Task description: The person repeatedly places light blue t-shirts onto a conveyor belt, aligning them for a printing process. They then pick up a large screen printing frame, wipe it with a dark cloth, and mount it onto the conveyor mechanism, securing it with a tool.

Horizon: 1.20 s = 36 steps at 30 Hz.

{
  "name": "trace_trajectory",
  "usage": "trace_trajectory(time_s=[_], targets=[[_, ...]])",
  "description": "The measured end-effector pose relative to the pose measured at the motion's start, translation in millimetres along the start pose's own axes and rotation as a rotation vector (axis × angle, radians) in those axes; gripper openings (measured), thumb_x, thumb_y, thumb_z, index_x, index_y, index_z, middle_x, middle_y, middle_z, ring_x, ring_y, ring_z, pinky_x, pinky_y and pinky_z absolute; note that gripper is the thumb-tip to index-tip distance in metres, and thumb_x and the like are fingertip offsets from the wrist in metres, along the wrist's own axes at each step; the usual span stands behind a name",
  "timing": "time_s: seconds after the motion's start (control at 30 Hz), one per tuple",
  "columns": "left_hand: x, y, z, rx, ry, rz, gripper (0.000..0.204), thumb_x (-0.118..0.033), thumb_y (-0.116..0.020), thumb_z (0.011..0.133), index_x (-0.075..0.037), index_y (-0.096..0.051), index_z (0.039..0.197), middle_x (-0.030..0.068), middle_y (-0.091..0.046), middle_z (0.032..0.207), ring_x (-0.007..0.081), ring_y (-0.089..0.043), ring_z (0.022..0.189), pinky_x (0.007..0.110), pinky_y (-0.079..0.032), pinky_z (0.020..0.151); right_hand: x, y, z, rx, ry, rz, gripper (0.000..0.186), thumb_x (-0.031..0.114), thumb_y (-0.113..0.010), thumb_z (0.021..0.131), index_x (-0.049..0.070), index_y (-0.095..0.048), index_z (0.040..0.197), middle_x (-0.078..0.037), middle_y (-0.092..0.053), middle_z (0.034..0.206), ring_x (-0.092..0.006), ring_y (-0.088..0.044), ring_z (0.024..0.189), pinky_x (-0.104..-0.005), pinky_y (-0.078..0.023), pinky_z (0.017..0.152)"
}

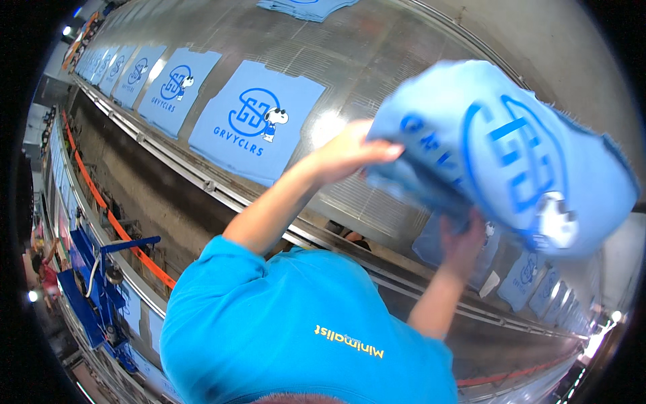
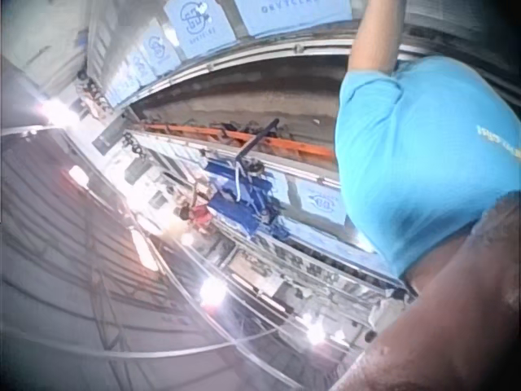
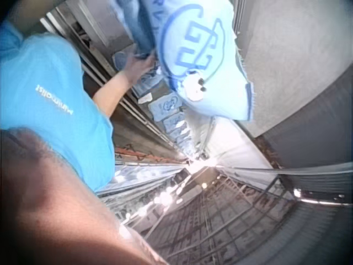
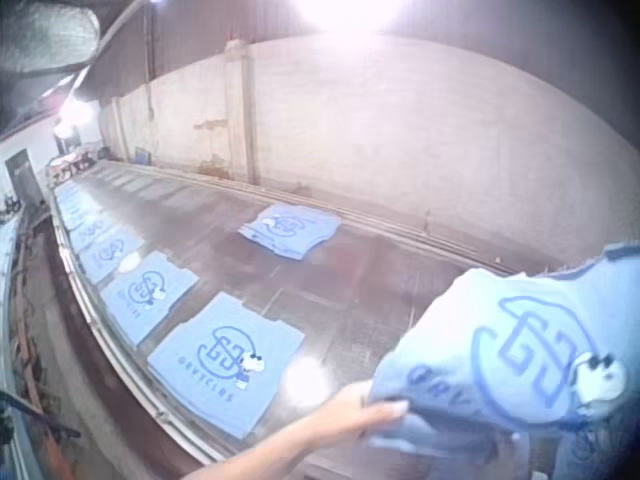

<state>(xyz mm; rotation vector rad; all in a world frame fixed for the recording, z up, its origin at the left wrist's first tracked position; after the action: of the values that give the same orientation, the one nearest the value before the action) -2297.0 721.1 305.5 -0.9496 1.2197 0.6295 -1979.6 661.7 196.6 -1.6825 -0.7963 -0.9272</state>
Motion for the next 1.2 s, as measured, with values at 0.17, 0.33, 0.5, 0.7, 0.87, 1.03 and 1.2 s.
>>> trace_trajectory(time_s=[0.17,0.33,0.5,0.7,0.87,1.03,1.2], targets=[[96,2,-168,-0.144,0.316,-0.361,0.059,-0.048,-0.066,0.09,-0.003,-0.057,0.126,0.0041,-0.066,0.102,0.0085,-0.06,0.079,0.025,-0.049,0.06,-65,-13,-187,0.076,-0.158,0.388,0.06,0.035,-0.056,0.094,0.003,-0.041,0.143,-0.015,-0.047,0.144,-0.0364,-0.047,0.131,-0.0518,-0.037,0.11],[132,41,-148,-0.508,0.36,-0.549,0.035,-0.047,-0.058,0.096,-0.012,-0.057,0.091,-0.0003,-0.059,0.068,0.0085,-0.056,0.053,0.023,-0.041,0.041,-63,-2,-144,-0.151,-0.182,0.384,0.043,0.035,-0.053,0.099,0.003,-0.055,0.128,-0.013,-0.062,0.125,-0.0277,-0.058,0.117,-0.0427,-0.047,0.101],[103,87,-26,-0.503,0.121,-0.295,0.031,-0.039,-0.055,0.1,-0.01,-0.056,0.088,0.0025,-0.06,0.073,0.0135,-0.059,0.063,0.027,-0.051,0.058,-20,1,-32,-0.156,0.051,0.256,0.024,0.025,-0.06,0.097,0.004,-0.061,0.109,-0.009,-0.066,0.107,-0.0209,-0.063,0.099,-0.0351,-0.051,0.08],[-15,47,-37,-0.378,-0.199,-0.28,0.021,-0.028,-0.055,0.1,-0.008,-0.056,0.098,0.0062,-0.064,0.082,0.0145,-0.061,0.068,0.028,-0.049,0.061,70,-12,-74,-0.022,0.233,0.13,0.02,0.026,-0.06,0.097,0.006,-0.064,0.1,-0.007,-0.068,0.094,-0.0184,-0.064,0.082,-0.034,-0.051,0.072],[97,77,-95,-0.53,0.083,-0.179,0.021,-0.027,-0.058,0.099,-0.006,-0.06,0.101,0.004,-0.065,0.083,0.0125,-0.059,0.063,0.026,-0.048,0.055,-23,49,-98,-0.133,0.015,0.054,0.02,0.028,-0.06,0.098,0.008,-0.063,0.098,-0.004,-0.065,0.086,-0.0135,-0.06,0.07,-0.028,-0.049,0.065],[226,115,-157,-0.672,0.411,-0.07,0.024,-0.031,-0.066,0.095,-0.01,-0.057,0.09,0.0011,-0.059,0.075,0.0097,-0.058,0.062,0.023,-0.048,0.052,-149,120,-120,-0.258,-0.279,-0.119,0.023,0.029,-0.063,0.096,0.006,-0.061,0.1,-0.002,-0.063,0.084,-0.01,-0.059,0.07,-0.0264,-0.05,0.065],[295,132,-195,-0.656,0.593,0.146,0.025,-0.025,-0.065,0.095,-0.002,-0.059,0.104,0.0047,-0.061,0.078,0.011,-0.059,0.062,0.026,-0.05,0.052,-209,185,-136,-0.584,-0.23,-0.675,0.029,0.028,-0.069,0.09,0.001,-0.062,0.099,-0.007,-0.064,0.083,-0.0185,-0.063,0.074,-0.0332,-0.052,0.07]])
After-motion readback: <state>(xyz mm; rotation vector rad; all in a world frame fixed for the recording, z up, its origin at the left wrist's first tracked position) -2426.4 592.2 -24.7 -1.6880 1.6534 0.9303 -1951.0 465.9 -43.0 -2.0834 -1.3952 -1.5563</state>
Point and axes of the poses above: each hand's wrist, its own z-axis towards the middle knuckle, its own y-axis out of the back of the hand, x = y × z, the point moved 9 cm from there along z, towards the middle knuckle
